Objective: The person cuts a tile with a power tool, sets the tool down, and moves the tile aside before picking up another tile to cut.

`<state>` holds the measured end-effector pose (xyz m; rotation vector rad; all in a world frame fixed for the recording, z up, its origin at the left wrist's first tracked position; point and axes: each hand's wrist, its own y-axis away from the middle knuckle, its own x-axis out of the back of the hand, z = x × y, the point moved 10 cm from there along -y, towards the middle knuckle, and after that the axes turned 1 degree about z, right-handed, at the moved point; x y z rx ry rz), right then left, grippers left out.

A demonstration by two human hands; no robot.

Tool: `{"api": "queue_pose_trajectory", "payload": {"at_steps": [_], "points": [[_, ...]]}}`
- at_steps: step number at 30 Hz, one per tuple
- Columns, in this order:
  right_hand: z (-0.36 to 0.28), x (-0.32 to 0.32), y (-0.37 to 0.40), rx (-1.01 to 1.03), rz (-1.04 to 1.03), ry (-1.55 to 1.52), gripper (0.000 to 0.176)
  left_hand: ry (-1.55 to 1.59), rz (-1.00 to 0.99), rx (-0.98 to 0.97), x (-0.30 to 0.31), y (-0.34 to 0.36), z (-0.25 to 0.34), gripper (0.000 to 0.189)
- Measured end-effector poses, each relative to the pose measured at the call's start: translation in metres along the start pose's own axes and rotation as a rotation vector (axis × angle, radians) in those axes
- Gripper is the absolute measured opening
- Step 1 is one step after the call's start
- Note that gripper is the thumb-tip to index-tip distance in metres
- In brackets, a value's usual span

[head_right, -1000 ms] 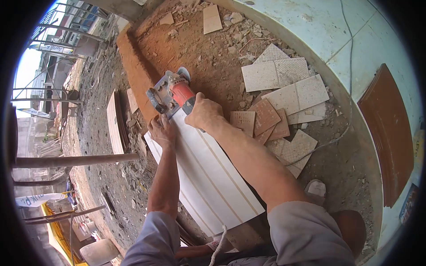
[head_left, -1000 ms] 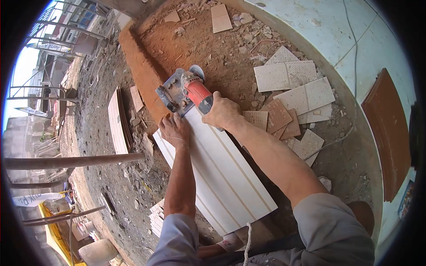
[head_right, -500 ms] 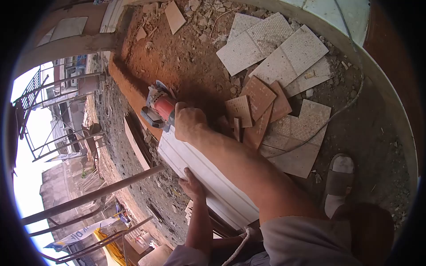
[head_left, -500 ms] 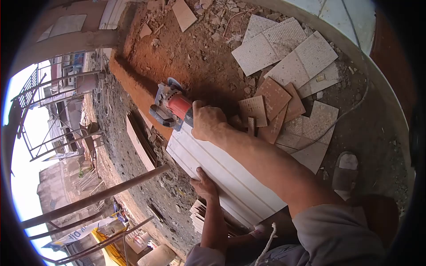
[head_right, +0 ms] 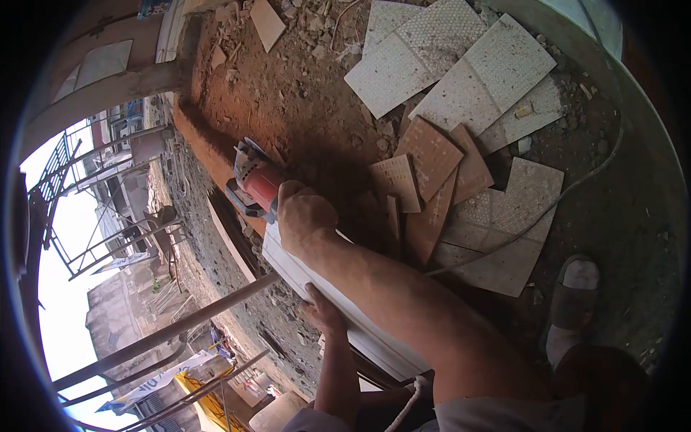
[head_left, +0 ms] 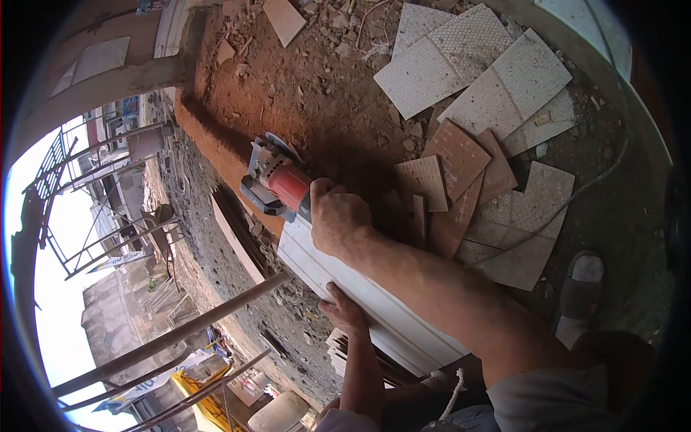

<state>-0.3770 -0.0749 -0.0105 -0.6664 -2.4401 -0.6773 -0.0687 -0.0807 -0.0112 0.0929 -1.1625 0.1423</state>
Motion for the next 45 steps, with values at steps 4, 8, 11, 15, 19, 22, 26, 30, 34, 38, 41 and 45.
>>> {"api": "queue_pose_trajectory", "payload": {"at_steps": [4, 8, 11, 15, 19, 22, 26, 30, 34, 38, 41, 45], "points": [[0.001, -0.003, -0.002, -0.018, -0.023, -0.027, 0.067, -0.012, -0.017, 0.041, -0.001, -0.005, -0.012, 0.088], [0.000, -0.006, -0.001, -0.018, -0.019, -0.015, 0.066, 0.026, -0.025, 0.064, -0.003, -0.003, -0.010, 0.091], [-0.002, -0.006, -0.001, -0.008, -0.007, -0.002, 0.065, 0.027, -0.051, 0.069, -0.005, -0.006, -0.011, 0.090], [-0.004, -0.002, 0.003, 0.018, 0.025, 0.013, 0.065, 0.028, -0.049, 0.062, -0.006, -0.008, -0.012, 0.086], [-0.006, 0.000, 0.013, 0.060, 0.014, 0.034, 0.065, 0.091, -0.035, 0.051, -0.007, -0.004, -0.006, 0.079], [-0.009, -0.004, 0.015, 0.075, 0.014, 0.047, 0.066, 0.098, -0.033, 0.025, -0.007, -0.009, -0.010, 0.074], [-0.007, -0.008, 0.015, 0.029, -0.015, 0.033, 0.066, 0.037, -0.025, 0.016, -0.005, -0.009, -0.010, 0.069], [-0.006, -0.009, 0.013, 0.022, -0.048, 0.019, 0.067, 0.043, -0.054, 0.013, -0.007, -0.005, -0.004, 0.081], [-0.008, -0.004, 0.013, 0.030, 0.000, 0.043, 0.067, 0.086, -0.067, 0.023, -0.008, -0.005, -0.005, 0.082], [-0.007, -0.003, 0.012, 0.033, -0.020, 0.034, 0.068, 0.093, -0.063, 0.044, -0.010, -0.012, -0.019, 0.084], [-0.010, -0.001, 0.011, 0.009, -0.039, 0.042, 0.069, 0.103, -0.073, 0.048, -0.011, -0.016, -0.026, 0.084], [-0.014, -0.003, 0.007, -0.010, -0.083, 0.094, 0.071, -0.096, -0.153, -0.170, -0.018, -0.023, -0.027, 0.084]]}}
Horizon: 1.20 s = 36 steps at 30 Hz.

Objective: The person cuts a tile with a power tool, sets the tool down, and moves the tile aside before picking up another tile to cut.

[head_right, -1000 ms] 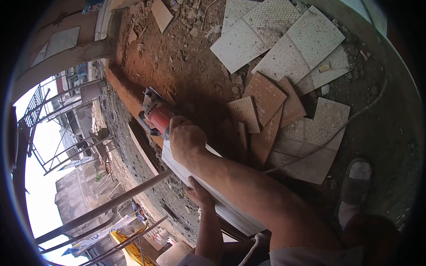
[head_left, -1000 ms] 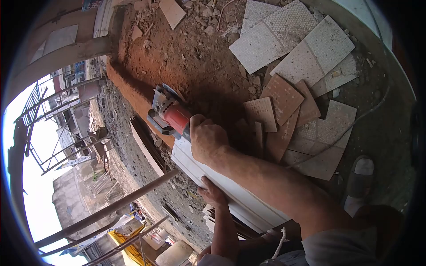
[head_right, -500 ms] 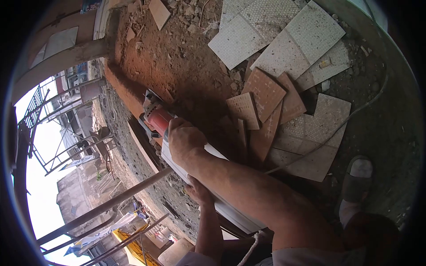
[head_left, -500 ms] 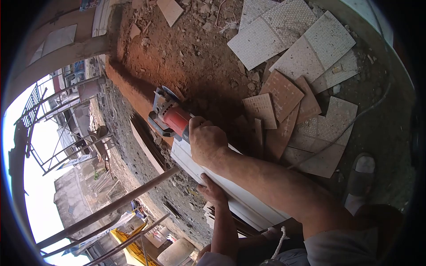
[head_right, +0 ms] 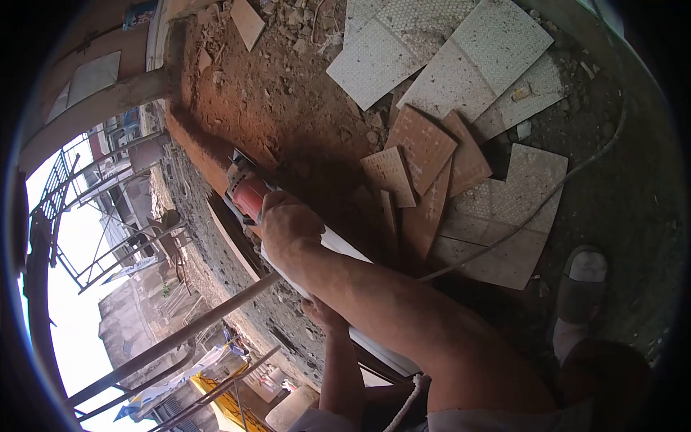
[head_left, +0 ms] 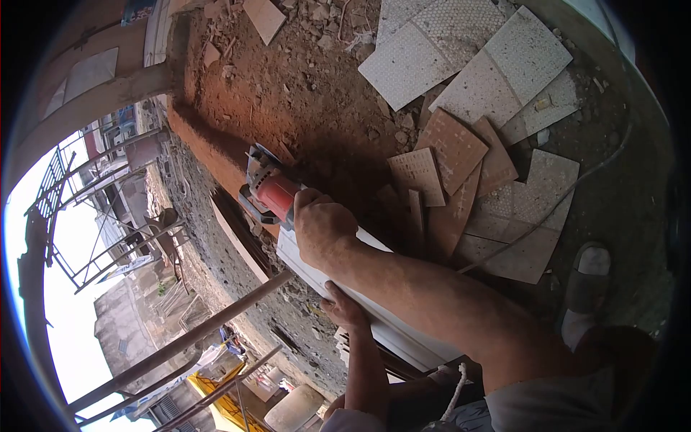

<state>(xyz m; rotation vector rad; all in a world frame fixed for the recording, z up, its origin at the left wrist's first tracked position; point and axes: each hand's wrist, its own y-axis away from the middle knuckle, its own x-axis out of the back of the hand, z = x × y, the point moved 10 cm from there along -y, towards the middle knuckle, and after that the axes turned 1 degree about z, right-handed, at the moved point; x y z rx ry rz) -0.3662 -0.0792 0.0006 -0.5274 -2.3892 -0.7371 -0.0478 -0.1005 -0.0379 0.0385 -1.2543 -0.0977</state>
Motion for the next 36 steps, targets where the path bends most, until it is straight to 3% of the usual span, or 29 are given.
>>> {"api": "queue_pose_trajectory", "payload": {"at_steps": [2, 5, 14, 15, 17, 36], "points": [[-0.001, 0.001, 0.000, 0.010, 0.000, 0.018, 0.072, 0.265, 0.060, 0.192, 0.001, 0.001, -0.019, 0.084], [-0.002, -0.001, -0.001, 0.004, -0.013, 0.017, 0.073, 0.270, -0.024, 0.028, -0.015, -0.028, -0.074, 0.084], [-0.003, 0.001, 0.000, 0.041, -0.005, 0.028, 0.073, -0.023, 0.046, 0.008, 0.008, 0.010, 0.021, 0.080], [-0.003, 0.001, 0.000, 0.051, -0.010, 0.025, 0.073, -0.023, 0.046, 0.007, 0.006, 0.007, 0.017, 0.080], [-0.002, 0.000, 0.000, 0.047, -0.011, 0.002, 0.072, 0.269, 0.084, 0.164, 0.003, 0.002, -0.009, 0.078], [0.003, 0.007, 0.006, 0.055, 0.046, 0.008, 0.070, 0.112, 0.108, 0.155, 0.012, 0.007, 0.015, 0.081]]}}
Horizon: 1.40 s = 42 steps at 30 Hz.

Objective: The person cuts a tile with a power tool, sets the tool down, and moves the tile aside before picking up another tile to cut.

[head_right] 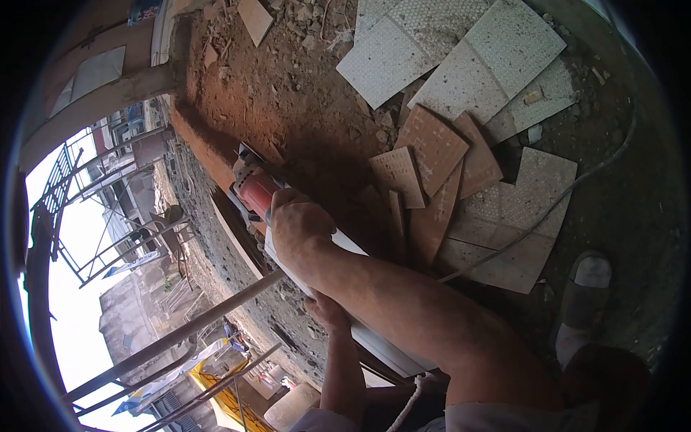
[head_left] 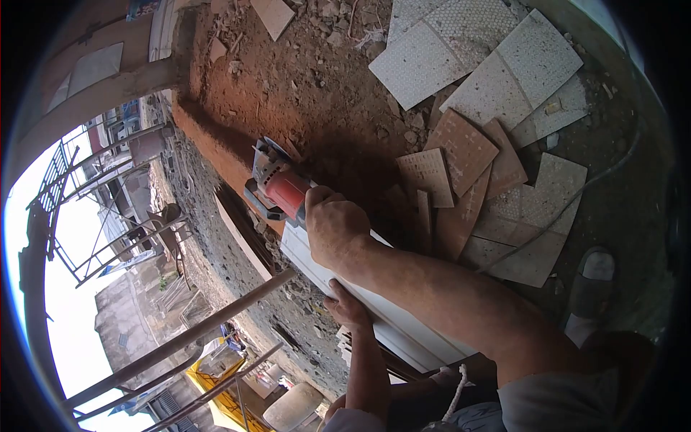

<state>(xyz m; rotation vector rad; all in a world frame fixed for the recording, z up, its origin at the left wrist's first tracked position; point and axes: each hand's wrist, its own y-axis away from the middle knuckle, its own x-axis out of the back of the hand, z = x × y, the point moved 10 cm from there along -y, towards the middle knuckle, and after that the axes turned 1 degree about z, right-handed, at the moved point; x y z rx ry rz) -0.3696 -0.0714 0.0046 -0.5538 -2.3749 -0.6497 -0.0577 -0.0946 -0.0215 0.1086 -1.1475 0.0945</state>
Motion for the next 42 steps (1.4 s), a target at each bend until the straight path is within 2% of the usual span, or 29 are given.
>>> {"api": "queue_pose_trajectory", "payload": {"at_steps": [9, 18, 23, 25, 30, 31, 33, 35, 36, 39, 41, 42], "points": [[0.000, -0.003, -0.001, 0.003, -0.001, -0.010, 0.068, -0.032, 0.012, 0.037, 0.001, -0.003, -0.006, 0.082], [0.002, 0.004, 0.004, -0.028, 0.025, -0.034, 0.069, 0.069, -0.041, 0.061, -0.006, -0.008, -0.018, 0.084], [0.001, 0.001, 0.001, -0.014, 0.051, -0.054, 0.067, -0.017, -0.009, 0.073, -0.001, -0.002, -0.006, 0.087], [-0.001, -0.001, 0.000, -0.010, 0.064, -0.054, 0.067, -0.050, 0.017, 0.054, -0.002, -0.011, -0.019, 0.087], [0.005, -0.009, -0.009, -0.034, -0.002, -0.295, 0.066, 0.011, 0.015, 0.049, 0.002, 0.002, 0.004, 0.080], [0.005, -0.009, -0.012, -0.010, -0.017, -0.267, 0.066, 0.033, 0.025, 0.081, 0.002, 0.002, 0.001, 0.080], [0.010, -0.017, -0.018, -0.067, -0.124, -0.427, 0.067, -0.053, 0.036, 0.064, 0.005, 0.000, 0.002, 0.079], [0.011, -0.015, -0.022, -0.126, -0.208, -0.429, 0.072, -0.075, 0.060, 0.123, 0.012, 0.003, 0.001, 0.082], [0.012, -0.019, -0.027, -0.151, -0.189, -0.387, 0.083, -0.103, 0.060, 0.119, 0.012, 0.003, 0.004, 0.084], [0.013, -0.023, -0.036, -0.180, -0.212, -0.431, 0.091, -0.108, 0.042, 0.136, 0.015, 0.004, 0.005, 0.089], [0.017, -0.031, -0.047, -0.159, -0.172, -0.442, 0.093, -0.136, 0.026, 0.154, 0.016, 0.005, 0.007, 0.087], [0.016, -0.034, -0.048, -0.151, -0.196, -0.499, 0.088, -0.109, 0.025, 0.177, 0.018, 0.005, 0.006, 0.087]]}}
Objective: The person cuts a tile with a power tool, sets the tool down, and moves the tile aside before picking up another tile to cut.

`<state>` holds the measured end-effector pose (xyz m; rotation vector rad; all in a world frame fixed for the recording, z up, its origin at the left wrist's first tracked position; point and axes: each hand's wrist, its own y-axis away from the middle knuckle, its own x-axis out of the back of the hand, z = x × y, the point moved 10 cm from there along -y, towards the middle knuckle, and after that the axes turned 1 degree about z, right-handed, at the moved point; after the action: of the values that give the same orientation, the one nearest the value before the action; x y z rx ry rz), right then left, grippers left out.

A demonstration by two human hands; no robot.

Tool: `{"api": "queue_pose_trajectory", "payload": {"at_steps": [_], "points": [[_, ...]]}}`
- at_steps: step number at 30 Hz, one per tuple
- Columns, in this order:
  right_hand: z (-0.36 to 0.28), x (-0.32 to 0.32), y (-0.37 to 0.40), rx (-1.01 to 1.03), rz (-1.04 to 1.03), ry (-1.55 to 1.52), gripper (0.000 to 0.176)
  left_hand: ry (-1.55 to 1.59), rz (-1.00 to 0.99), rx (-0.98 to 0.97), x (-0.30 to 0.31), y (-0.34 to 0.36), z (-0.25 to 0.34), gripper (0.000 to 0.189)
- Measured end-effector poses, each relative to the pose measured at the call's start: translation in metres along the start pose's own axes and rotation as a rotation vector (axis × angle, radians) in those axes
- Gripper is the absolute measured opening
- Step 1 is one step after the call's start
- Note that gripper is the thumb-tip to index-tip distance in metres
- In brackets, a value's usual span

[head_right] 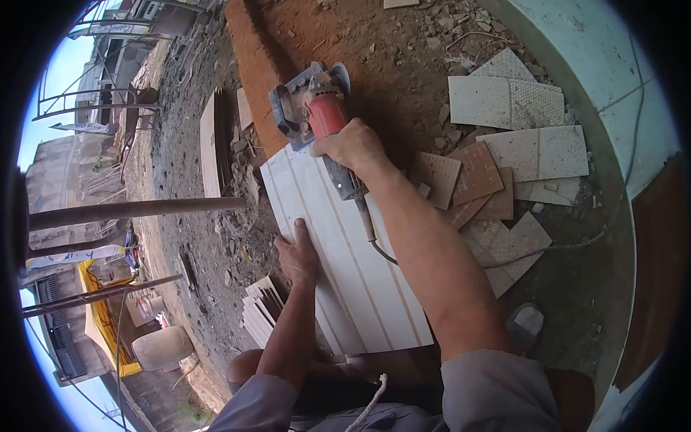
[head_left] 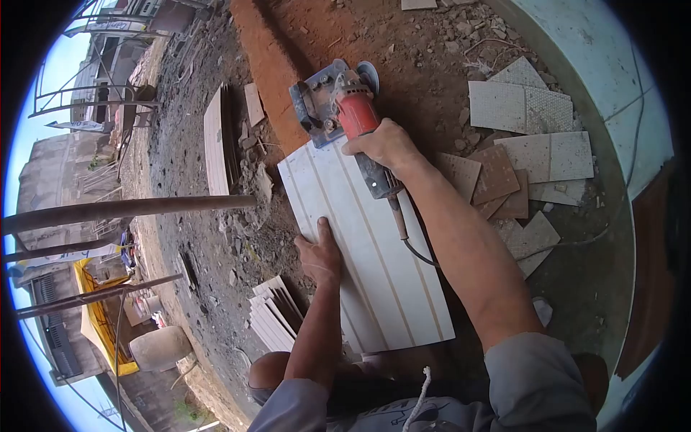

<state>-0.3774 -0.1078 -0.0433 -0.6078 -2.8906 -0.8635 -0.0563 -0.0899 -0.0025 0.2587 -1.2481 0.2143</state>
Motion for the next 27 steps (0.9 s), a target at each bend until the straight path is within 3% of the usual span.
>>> {"api": "queue_pose_trajectory", "payload": {"at_steps": [3, 5, 8, 15, 17, 19, 21, 25, 27], "points": [[0.003, -0.006, -0.003, 0.049, -0.010, -0.066, 0.075, 0.017, -0.038, 0.037, 0.001, 0.000, -0.002, 0.086], [-0.006, -0.003, -0.004, 0.161, 0.021, -0.167, 0.042, 0.034, -0.009, -0.026, 0.004, 0.000, 0.002, 0.084], [-0.038, 0.008, 0.021, 0.224, -0.009, -0.213, 0.035, 0.142, -0.171, 0.081, 0.000, 0.001, -0.004, 0.086], [-0.100, 0.089, 0.105, 0.301, 0.120, -0.137, 0.038, 0.197, -0.218, 0.063, -0.006, -0.001, -0.014, 0.081], [-0.113, 0.118, 0.146, 0.320, 0.195, -0.138, 0.039, 0.141, 0.021, -0.116, 0.005, -0.004, -0.009, 0.081], [-0.123, 0.140, 0.187, 0.329, 0.268, -0.164, 0.040, 0.177, -0.032, -0.106, 0.007, 0.000, -0.012, 0.082], [-0.136, 0.157, 0.230, 0.403, 0.284, -0.194, 0.040, 0.122, 0.112, -0.263, 0.011, 0.008, -0.012, 0.083], [-0.150, 0.187, 0.309, 0.440, 0.351, -0.129, 0.040, 0.114, 0.142, -0.271, 0.025, 0.048, -0.038, 0.085], [-0.150, 0.200, 0.336, 0.446, 0.355, -0.125, 0.041, 0.071, 0.101, -0.181, 0.028, 0.077, -0.063, 0.087]]}}
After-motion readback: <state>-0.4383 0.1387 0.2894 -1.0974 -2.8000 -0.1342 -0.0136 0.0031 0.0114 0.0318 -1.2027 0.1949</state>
